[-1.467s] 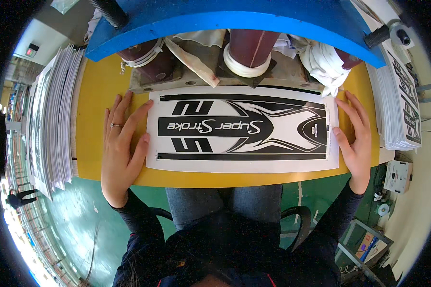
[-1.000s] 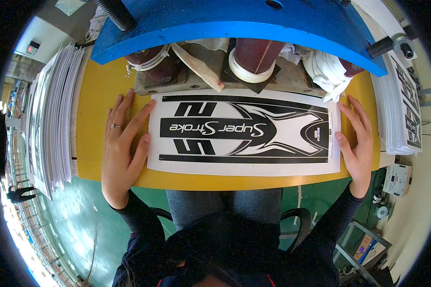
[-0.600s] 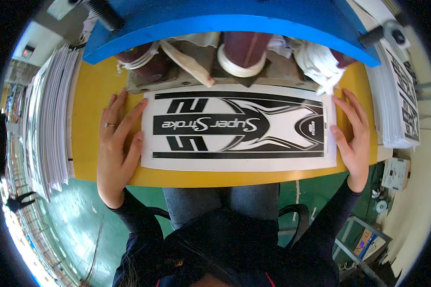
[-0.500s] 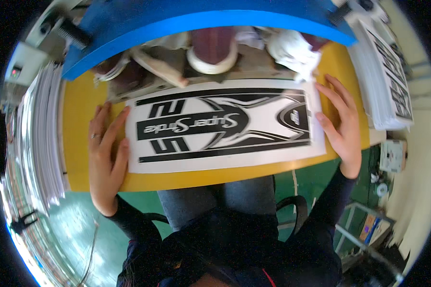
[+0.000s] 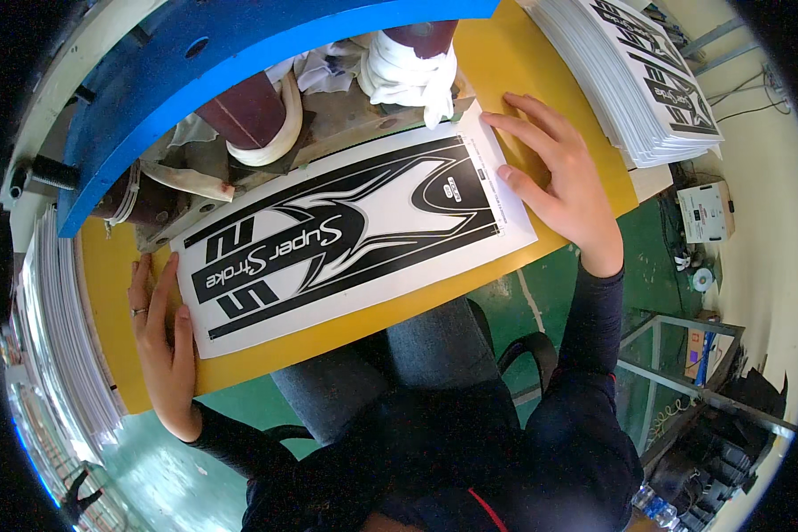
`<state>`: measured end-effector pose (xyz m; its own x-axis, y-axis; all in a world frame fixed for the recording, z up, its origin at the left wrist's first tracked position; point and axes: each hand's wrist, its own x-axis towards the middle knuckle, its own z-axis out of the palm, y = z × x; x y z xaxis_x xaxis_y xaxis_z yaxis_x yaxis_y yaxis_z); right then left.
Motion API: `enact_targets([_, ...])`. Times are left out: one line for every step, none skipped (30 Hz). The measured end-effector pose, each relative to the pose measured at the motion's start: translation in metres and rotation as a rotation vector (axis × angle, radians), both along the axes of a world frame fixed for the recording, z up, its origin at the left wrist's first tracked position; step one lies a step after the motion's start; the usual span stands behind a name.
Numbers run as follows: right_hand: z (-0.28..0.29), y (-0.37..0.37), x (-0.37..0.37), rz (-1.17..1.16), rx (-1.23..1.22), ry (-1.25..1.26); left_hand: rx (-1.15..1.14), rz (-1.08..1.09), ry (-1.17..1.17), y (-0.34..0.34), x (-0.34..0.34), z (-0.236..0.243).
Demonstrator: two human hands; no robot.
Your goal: Operating a manual die-cutting press to cut stickers or decals from printed sheets.
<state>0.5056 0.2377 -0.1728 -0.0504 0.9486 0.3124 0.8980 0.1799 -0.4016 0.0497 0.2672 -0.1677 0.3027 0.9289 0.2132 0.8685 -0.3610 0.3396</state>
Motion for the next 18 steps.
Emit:
enact_targets([0.0001, 0.0, -0.0003, 0.0, -0.002, -0.009, 0.0, 0.0, 0.001, 0.0001, -0.0004, 0.0002])
enact_targets([-0.0002, 0.0, -0.0002, 0.0, -0.002, -0.008, -0.001, -0.003, -0.002, 0.0003, -0.0009, 0.0004])
enact_targets([-0.0006, 0.0, 0.0001, 0.004, -0.003, -0.007, -0.002, -0.006, -0.006, 0.0002, -0.001, 0.0005])
enact_targets([-0.001, 0.0002, 0.0004, 0.008, -0.004, -0.006, -0.003, -0.006, -0.005, 0.0001, -0.001, 0.0006])
enact_targets([-0.0012, 0.0003, 0.0008, 0.008, -0.005, -0.005, -0.003, -0.003, -0.005, -0.0001, -0.0009, 0.0006])
enact_targets([-0.0014, 0.0005, 0.0012, 0.009, -0.001, -0.019, -0.005, -0.002, -0.005, 0.0001, -0.001, 0.0005])
enact_targets([-0.0015, 0.0006, 0.0014, 0.009, 0.004, -0.033, -0.005, -0.002, -0.004, 0.0003, -0.0011, 0.0003])
enact_targets([-0.0017, 0.0004, 0.0015, 0.009, 0.003, -0.031, -0.001, -0.005, 0.003, 0.0003, -0.0013, 0.0])
enact_targets([-0.0017, 0.0006, 0.0014, 0.009, 0.001, -0.032, 0.004, -0.006, 0.01, 0.0001, -0.0015, 0.0002])
enact_targets([-0.0015, 0.0007, 0.0013, 0.009, 0.0, -0.032, 0.004, -0.004, 0.012, 0.0002, -0.0017, 0.0002])
enact_targets([-0.0011, 0.0009, 0.0011, 0.01, 0.0, -0.031, 0.007, -0.008, 0.006, 0.0006, -0.0017, 0.0003])
enact_targets([-0.0008, 0.0007, 0.0006, 0.01, -0.001, -0.025, 0.01, -0.011, 0.001, 0.0005, -0.002, 0.0003])
enact_targets([-0.0006, 0.0007, 0.0002, 0.009, -0.001, -0.019, 0.009, -0.009, 0.003, 0.0004, -0.0024, 0.0004])
enact_targets([-0.0006, 0.0009, -0.0001, 0.011, -0.002, -0.017, 0.011, -0.009, 0.007, 0.0003, -0.0028, 0.0006])
enact_targets([-0.0007, 0.0011, 0.0003, 0.012, -0.001, -0.019, 0.013, -0.01, 0.01, 0.0007, -0.0025, 0.0001])
enact_targets([-0.001, 0.0013, 0.0007, 0.012, 0.001, -0.02, 0.012, -0.009, 0.01, 0.0009, -0.0021, -0.0004])
enact_targets([-0.0014, 0.0011, 0.0011, 0.013, 0.0, -0.019, 0.007, -0.013, 0.002, 0.0011, -0.0016, -0.0008])
enact_targets([-0.0019, 0.0011, 0.001, 0.013, 0.0, -0.024, 0.002, -0.015, -0.005, 0.001, -0.0016, -0.0002])
